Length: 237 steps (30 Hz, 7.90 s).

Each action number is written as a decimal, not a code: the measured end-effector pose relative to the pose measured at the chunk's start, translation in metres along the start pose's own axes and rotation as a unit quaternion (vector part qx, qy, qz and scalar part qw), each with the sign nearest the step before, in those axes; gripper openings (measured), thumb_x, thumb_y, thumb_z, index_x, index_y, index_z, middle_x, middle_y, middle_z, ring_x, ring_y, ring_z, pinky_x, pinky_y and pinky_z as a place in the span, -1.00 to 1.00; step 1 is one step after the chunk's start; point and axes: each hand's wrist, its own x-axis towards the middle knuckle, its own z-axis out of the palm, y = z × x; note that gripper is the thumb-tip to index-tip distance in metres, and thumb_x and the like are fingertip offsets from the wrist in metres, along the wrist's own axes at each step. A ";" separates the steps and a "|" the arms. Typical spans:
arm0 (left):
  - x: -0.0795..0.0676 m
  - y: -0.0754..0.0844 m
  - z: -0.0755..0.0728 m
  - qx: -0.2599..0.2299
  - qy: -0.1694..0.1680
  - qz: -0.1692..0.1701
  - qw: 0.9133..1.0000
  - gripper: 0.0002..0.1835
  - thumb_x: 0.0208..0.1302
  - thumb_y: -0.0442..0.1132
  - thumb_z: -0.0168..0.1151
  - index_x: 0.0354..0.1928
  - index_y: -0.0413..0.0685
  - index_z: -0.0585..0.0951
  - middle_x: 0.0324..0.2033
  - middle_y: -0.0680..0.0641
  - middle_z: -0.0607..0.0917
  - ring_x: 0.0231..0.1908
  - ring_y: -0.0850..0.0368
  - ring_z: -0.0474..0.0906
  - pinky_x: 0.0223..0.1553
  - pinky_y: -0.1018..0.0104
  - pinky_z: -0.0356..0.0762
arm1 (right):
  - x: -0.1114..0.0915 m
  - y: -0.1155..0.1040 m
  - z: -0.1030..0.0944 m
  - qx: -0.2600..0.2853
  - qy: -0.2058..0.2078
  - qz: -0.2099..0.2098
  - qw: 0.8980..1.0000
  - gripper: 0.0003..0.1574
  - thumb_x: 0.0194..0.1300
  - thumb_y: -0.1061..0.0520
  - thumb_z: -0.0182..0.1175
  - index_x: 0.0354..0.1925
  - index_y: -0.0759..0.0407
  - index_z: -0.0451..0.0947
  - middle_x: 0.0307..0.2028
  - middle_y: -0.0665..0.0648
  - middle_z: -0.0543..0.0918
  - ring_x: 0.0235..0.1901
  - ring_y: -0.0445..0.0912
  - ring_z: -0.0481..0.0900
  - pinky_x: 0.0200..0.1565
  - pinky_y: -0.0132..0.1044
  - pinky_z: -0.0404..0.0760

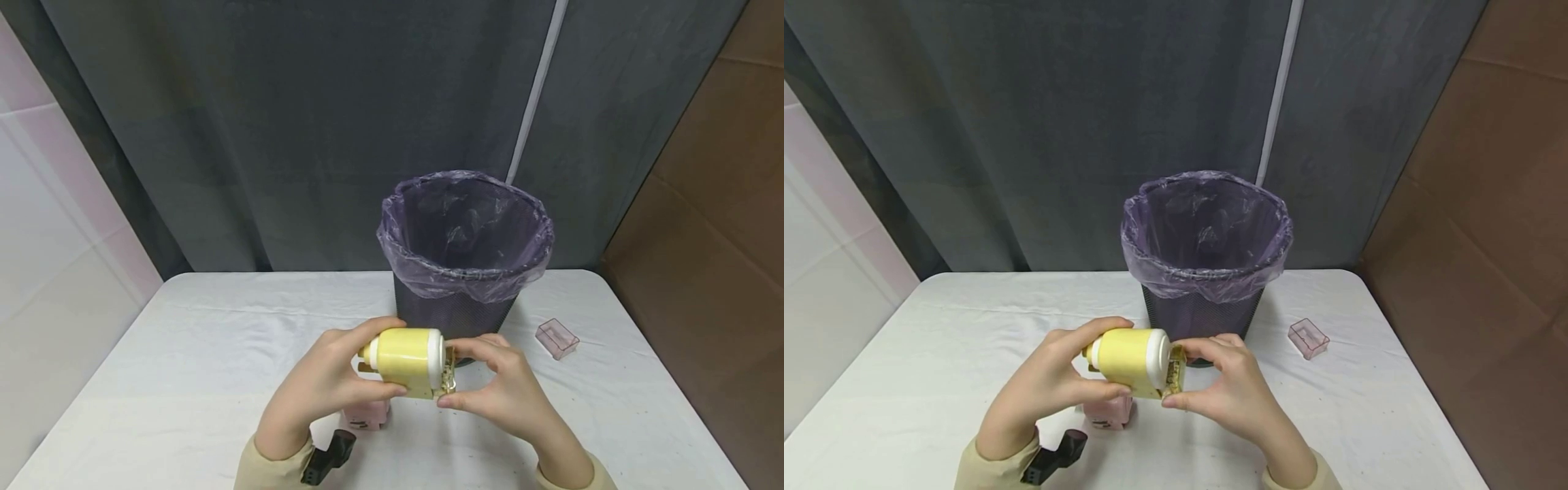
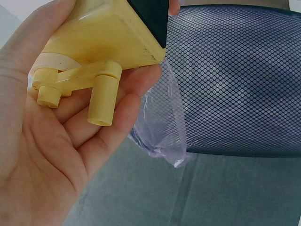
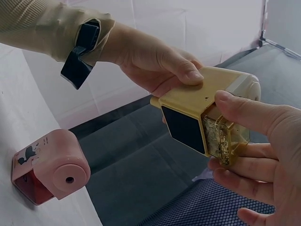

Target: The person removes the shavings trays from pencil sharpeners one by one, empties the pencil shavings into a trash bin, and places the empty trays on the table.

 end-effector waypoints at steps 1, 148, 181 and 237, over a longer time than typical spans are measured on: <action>0.000 0.000 0.000 0.001 0.001 0.000 1.000 -0.28 -0.12 -0.19 0.58 0.15 -0.08 0.49 -0.24 0.06 0.69 -0.35 0.30 0.55 -0.22 0.44 0.51 | 0.000 0.000 0.000 0.001 0.000 0.000 1.000 -0.28 -0.32 0.01 0.63 -0.08 0.07 0.66 -0.20 -0.14 0.67 -0.18 -0.13 0.48 -0.12 -0.20 0.49; -0.079 -0.131 -0.020 0.063 -0.046 -0.361 0.929 -0.31 -0.21 -0.21 0.61 0.02 -0.02 0.45 -0.32 -0.06 0.62 -0.32 0.07 0.49 -0.22 0.07 0.46 | -0.002 0.010 -0.042 0.016 0.044 0.012 0.999 -0.17 -0.35 0.33 0.59 0.03 0.26 0.58 -0.10 0.03 0.69 -0.08 -0.15 0.55 0.11 -0.33 0.36; -0.078 -0.130 -0.020 0.060 -0.079 -0.394 0.914 -0.35 -0.15 -0.29 0.56 0.02 0.01 0.42 -0.32 -0.07 0.61 -0.35 0.06 0.50 -0.26 0.10 0.47 | 0.000 0.011 -0.050 0.043 0.072 -0.038 0.996 -0.16 -0.39 0.47 0.54 0.02 0.38 0.56 -0.11 0.13 0.69 -0.08 -0.15 0.57 0.17 -0.35 0.34; 0.022 -0.067 -0.017 0.064 0.097 -0.205 0.972 -0.25 0.26 -0.12 0.31 0.43 0.06 0.21 0.30 -0.11 0.38 0.17 -0.06 0.41 0.15 -0.03 0.32 | 0.029 -0.008 -0.095 -0.062 0.184 -0.018 0.981 -0.19 -0.36 0.56 0.50 0.00 0.35 0.59 -0.17 -0.01 0.69 -0.17 -0.28 0.57 0.06 -0.37 0.35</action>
